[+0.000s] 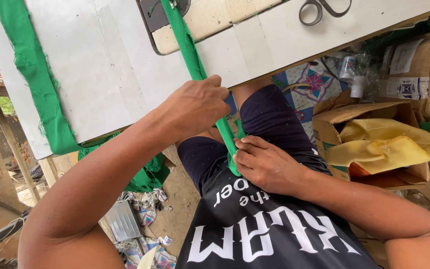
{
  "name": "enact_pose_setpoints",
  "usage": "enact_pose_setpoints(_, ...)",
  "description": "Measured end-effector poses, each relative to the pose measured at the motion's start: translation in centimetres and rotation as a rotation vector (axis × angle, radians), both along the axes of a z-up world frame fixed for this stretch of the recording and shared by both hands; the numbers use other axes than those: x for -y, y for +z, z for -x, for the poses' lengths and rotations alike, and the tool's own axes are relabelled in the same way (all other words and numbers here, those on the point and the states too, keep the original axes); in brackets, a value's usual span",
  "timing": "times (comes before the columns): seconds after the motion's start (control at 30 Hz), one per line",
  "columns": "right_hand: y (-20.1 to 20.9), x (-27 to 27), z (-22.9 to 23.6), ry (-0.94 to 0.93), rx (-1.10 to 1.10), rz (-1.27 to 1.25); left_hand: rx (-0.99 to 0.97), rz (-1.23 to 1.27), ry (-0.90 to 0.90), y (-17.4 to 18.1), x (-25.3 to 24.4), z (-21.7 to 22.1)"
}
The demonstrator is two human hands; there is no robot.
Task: Folding the edges of green fabric strips to prepare them for sewing
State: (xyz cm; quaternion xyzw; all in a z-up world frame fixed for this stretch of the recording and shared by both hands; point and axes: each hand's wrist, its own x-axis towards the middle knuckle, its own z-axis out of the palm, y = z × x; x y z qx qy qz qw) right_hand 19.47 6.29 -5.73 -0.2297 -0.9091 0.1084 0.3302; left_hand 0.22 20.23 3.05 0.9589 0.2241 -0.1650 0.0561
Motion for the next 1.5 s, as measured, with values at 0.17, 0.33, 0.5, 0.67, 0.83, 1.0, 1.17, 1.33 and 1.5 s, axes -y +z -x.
enact_pose_setpoints(0.17, 0.2, 0.0, 0.3, -0.047, -0.01, -0.007, 0.015, -0.045, -0.019, -0.1, 0.5, -0.1)
enact_pose_setpoints(0.33, 0.5, 0.4, -0.3, -0.073, 0.021, -0.003, 0.043, -0.017, 0.039, 3.5, 1.0, -1.8)
enact_pose_setpoints(0.5, 0.8, -0.4, 0.1, -0.062, -0.037, -0.051, 0.015, -0.002, 0.015, 2.6, 0.2, -2.0)
enact_pose_setpoints(0.67, 3.2, -2.9, 0.7, 0.133, -0.197, -0.127, -0.052, 0.046, 0.007, -0.8, -0.7, -1.0)
enact_pose_setpoints(0.83, 3.6, -2.8, 1.5, 0.118, -0.266, 0.008, 0.037, 0.125, 0.063, 0.2, -1.4, -0.4)
enact_pose_setpoints(1.0, 2.8, -3.3, 1.1, 0.123, -0.229, 0.301, 0.514, 0.048, 0.097, 2.6, -5.8, 4.1)
enact_pose_setpoints(1.17, 4.0, -5.3, 1.9, 0.213, -0.25, 0.313, 0.393, -0.357, 0.017, -0.3, -9.3, 8.7)
enact_pose_setpoints(1.33, 4.1, -5.8, 2.2, 0.242, -0.23, 0.39, 0.259, -0.327, -0.102, -1.0, -9.5, 7.9)
enact_pose_setpoints(1.5, 4.3, -5.8, 2.0, 0.257, -0.209, 0.425, 0.227, -0.417, -0.209, -1.1, -10.4, 7.1)
